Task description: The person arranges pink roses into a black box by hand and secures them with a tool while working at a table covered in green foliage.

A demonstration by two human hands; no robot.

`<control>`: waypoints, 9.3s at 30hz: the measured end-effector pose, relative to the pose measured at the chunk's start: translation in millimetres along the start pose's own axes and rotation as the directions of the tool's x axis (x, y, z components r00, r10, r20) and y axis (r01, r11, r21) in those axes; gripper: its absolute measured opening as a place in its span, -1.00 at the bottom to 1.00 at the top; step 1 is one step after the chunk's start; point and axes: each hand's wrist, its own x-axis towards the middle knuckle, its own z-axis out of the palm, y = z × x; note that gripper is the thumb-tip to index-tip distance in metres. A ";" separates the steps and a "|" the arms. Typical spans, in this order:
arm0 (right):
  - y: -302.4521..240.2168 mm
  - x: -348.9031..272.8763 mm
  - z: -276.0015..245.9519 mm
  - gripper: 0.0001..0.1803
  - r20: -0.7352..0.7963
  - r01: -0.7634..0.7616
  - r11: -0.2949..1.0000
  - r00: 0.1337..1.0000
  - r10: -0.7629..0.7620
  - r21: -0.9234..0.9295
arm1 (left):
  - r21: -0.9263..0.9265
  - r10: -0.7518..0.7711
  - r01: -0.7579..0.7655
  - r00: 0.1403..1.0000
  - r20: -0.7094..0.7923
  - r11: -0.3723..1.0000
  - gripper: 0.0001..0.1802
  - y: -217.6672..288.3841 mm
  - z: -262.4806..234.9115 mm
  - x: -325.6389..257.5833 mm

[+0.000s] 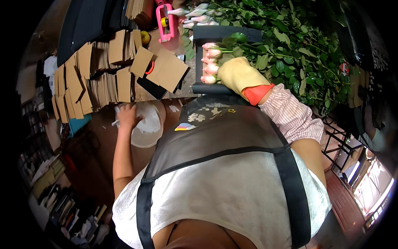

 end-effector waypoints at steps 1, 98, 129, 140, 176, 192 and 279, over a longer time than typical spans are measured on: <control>0.5 7.0 8.4 -0.78 -0.027 0.006 0.999 1.000 -0.008 -0.050 | -0.325 0.040 -0.020 0.998 0.054 0.945 -0.39 14.1 -6.3 12.7; 22.8 6.4 38.9 -0.75 -0.595 -0.055 0.965 0.778 0.202 0.256 | -0.843 -0.036 -0.535 0.843 -0.537 0.059 -0.54 237.6 -94.1 157.6; 18.4 53.7 30.1 -0.79 -0.715 -0.175 0.984 0.693 0.092 -0.044 | -0.842 -0.025 -0.537 0.842 -0.539 0.061 -0.58 233.9 -96.9 145.1; 14.7 58.5 31.3 -0.76 -0.783 -0.190 0.953 0.618 -0.071 -0.237 | -0.853 -0.004 -0.519 0.854 -0.520 0.048 -0.52 236.5 -98.4 143.0; 8.2 -8.9 25.2 -0.71 -0.173 0.169 0.054 0.849 0.499 0.984 | -0.837 -0.049 -0.541 0.837 -0.546 0.080 -0.25 244.8 -92.8 150.8; 12.3 10.7 48.1 -0.66 -0.110 0.081 0.077 0.836 0.537 0.994 | -0.325 0.554 -0.881 0.471 -0.687 0.345 -0.03 193.7 -174.8 127.9; -24.3 8.2 53.9 -0.32 -0.420 -0.357 0.892 0.880 0.222 -0.276 | -0.955 0.293 -0.249 0.936 -0.194 0.161 -0.38 134.0 -75.8 118.4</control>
